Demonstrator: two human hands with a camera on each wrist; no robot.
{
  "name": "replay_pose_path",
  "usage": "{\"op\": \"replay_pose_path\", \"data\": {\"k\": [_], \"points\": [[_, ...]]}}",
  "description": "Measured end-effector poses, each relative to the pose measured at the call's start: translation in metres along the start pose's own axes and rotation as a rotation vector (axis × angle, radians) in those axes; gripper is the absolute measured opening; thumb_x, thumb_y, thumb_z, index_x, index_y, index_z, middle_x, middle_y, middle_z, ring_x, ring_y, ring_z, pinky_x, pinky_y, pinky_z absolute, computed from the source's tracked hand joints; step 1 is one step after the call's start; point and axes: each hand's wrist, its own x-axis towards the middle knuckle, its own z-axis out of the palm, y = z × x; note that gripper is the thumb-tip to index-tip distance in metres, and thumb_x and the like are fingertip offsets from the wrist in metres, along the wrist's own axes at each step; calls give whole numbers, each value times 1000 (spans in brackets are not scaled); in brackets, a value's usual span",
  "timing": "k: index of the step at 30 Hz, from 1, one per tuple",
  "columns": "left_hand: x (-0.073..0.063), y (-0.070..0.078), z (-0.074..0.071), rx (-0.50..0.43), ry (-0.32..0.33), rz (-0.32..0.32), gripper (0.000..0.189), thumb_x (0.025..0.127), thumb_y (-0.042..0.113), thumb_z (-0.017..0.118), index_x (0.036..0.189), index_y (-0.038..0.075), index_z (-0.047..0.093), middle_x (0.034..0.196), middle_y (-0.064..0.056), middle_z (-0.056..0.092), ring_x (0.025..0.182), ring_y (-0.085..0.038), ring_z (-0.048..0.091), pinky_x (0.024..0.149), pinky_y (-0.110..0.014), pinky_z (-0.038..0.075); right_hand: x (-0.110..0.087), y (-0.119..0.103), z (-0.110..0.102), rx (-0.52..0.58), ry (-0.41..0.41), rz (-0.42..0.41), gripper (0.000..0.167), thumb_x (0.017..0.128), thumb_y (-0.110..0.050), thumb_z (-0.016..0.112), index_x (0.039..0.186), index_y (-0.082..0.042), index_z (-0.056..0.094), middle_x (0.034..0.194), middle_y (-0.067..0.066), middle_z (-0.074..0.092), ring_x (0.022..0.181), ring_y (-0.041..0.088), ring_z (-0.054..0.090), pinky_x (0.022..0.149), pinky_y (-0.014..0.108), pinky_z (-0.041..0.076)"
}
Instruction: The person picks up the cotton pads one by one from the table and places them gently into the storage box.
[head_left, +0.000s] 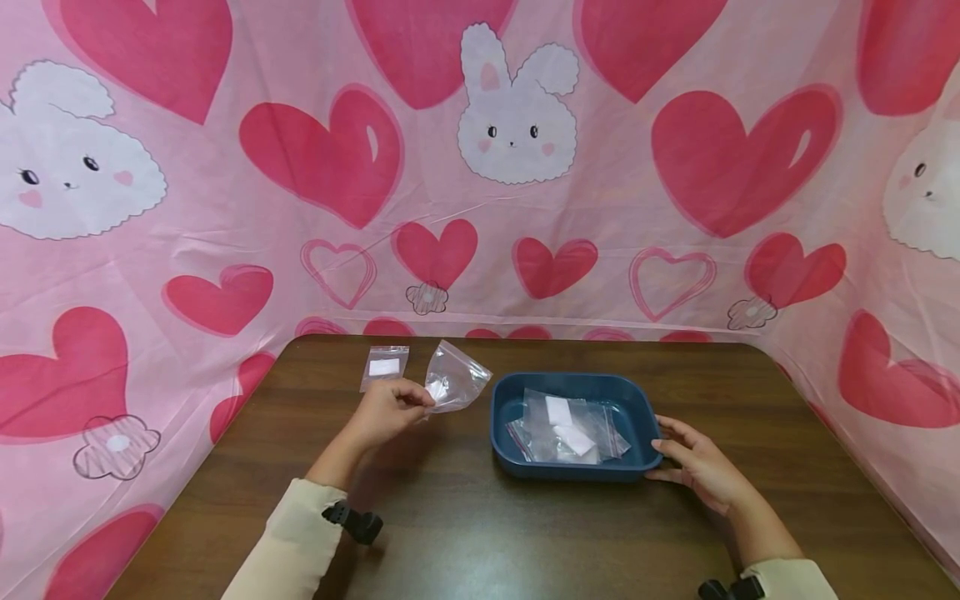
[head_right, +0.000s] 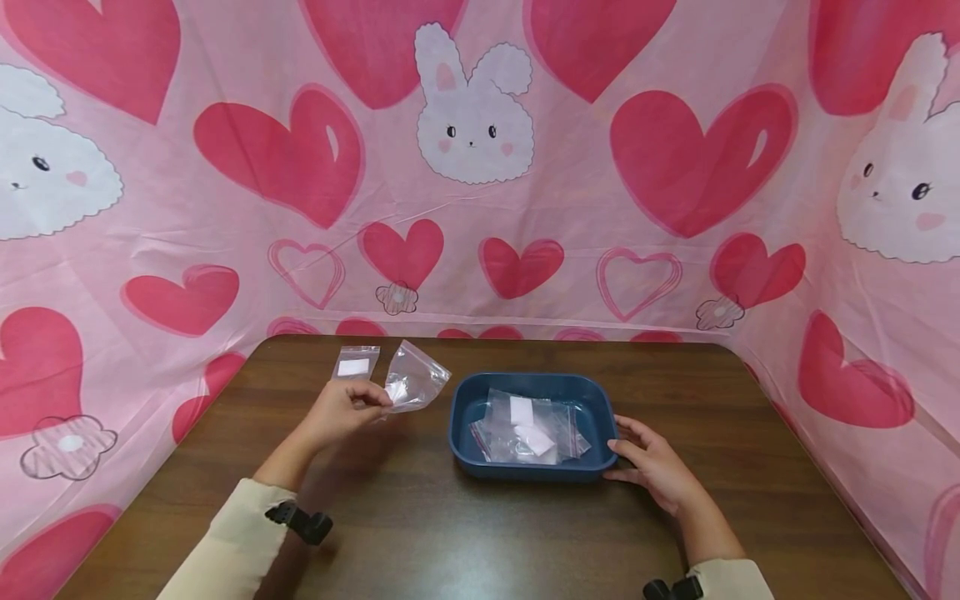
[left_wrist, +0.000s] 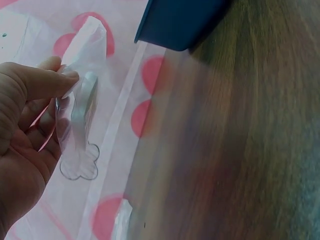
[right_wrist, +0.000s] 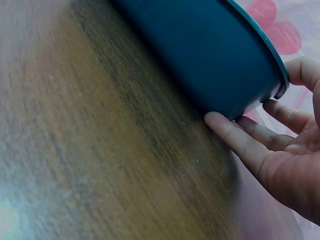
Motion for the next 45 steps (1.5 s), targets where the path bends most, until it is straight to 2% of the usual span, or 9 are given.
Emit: {"op": "replay_pose_path", "data": {"k": [3,9,16,21,27,36,45], "points": [[2,2,4,13,-16,30,12,78,-7,74,82,4,75,82,-9,71,72,-15,61,63,-25,55,0,0,1,-2,6,2,60,103,-16,49,148,10,18,144,34,26,102,24,62,84,50,53],[7,10,10,-10,-51,29,13,80,-6,74,83,6,75,83,-5,70,72,-16,62,64,-27,56,0,0,0,-3,10,4,60,103,-16,49,148,10,19,143,34,27,101,23,62,84,50,54],[15,20,18,-33,-102,84,11,80,-7,73,83,4,75,84,-7,71,75,-16,63,68,-31,57,0,1,0,-3,12,1,60,103,-15,49,148,10,19,142,33,30,100,23,63,84,50,54],[20,27,24,-20,-130,93,13,80,-5,75,82,7,76,82,-5,71,72,-15,62,67,-32,58,1,2,0,2,0,8,61,103,-17,49,148,10,17,143,34,28,101,23,63,84,50,54],[26,32,32,-11,-150,138,12,78,-4,77,81,8,75,80,0,70,68,-11,61,64,-28,57,1,2,-1,-6,-2,3,59,103,-15,48,148,10,17,141,32,31,101,24,63,84,50,54],[38,41,45,-27,-210,191,10,79,-5,74,80,4,75,83,-10,71,71,-10,62,69,-32,58,2,1,-1,0,2,5,60,103,-16,49,148,10,18,143,34,28,101,24,63,84,50,53],[48,53,53,-23,-270,231,9,80,-2,76,81,7,76,81,-3,72,70,-10,61,68,-27,57,2,1,-1,3,10,11,60,103,-16,49,148,10,18,142,34,29,101,24,63,84,51,53]]}}
